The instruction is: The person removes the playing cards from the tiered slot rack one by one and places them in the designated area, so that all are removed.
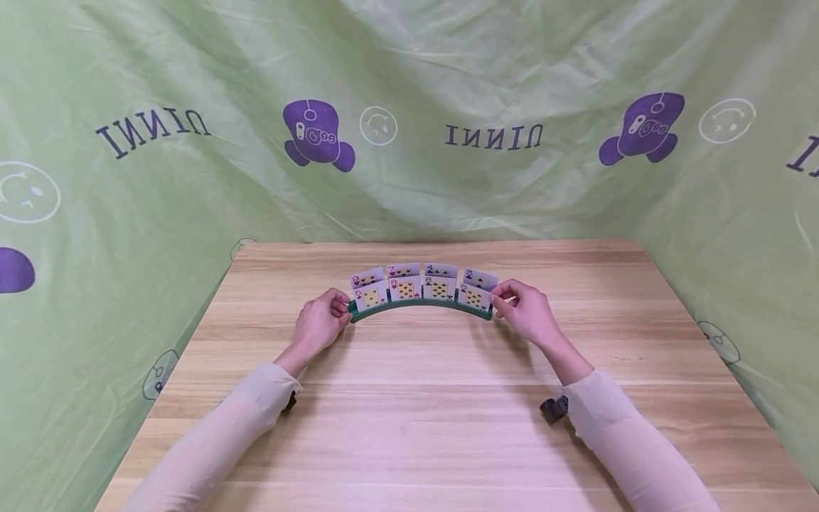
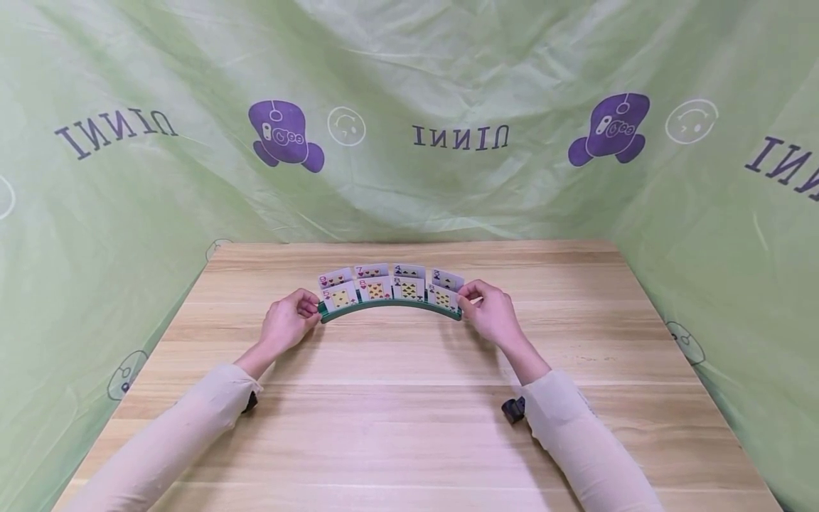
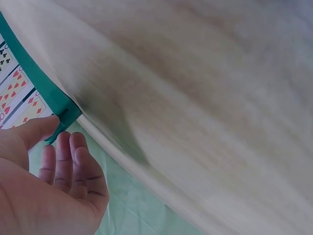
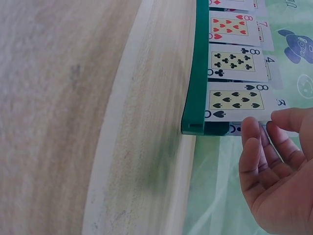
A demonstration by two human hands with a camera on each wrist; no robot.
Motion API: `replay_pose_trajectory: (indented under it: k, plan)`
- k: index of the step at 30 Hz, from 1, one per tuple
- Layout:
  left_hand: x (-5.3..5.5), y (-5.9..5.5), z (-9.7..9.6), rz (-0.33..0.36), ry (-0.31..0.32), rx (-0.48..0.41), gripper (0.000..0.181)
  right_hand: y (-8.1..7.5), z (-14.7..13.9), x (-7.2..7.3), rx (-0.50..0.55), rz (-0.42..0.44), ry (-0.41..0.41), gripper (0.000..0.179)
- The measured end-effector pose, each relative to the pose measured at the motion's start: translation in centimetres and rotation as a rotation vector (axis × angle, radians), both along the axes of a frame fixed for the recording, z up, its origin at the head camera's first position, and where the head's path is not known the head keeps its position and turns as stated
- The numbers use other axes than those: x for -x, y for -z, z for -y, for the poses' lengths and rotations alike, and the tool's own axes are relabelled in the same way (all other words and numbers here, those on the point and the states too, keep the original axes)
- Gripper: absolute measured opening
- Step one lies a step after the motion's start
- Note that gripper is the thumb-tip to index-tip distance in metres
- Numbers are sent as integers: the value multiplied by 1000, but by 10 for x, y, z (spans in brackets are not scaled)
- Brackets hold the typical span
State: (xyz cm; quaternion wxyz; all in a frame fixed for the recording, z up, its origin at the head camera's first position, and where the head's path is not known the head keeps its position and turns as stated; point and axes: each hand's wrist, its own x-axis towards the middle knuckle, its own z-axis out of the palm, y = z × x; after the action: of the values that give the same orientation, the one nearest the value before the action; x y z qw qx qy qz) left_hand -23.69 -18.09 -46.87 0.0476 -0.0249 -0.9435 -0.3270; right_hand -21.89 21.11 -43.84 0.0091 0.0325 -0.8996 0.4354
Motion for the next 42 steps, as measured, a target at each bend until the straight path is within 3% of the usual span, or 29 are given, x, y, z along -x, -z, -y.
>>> replay_pose_trajectory:
  k: [31,42]
  plan:
    - [0,-2,-2,8,-3,30,30,-7,-9,0,-16,-127,5,17]
    - [-1,-2,-2,11,-1,32,30,-8,-11,-3,-11,-112,-3,16]
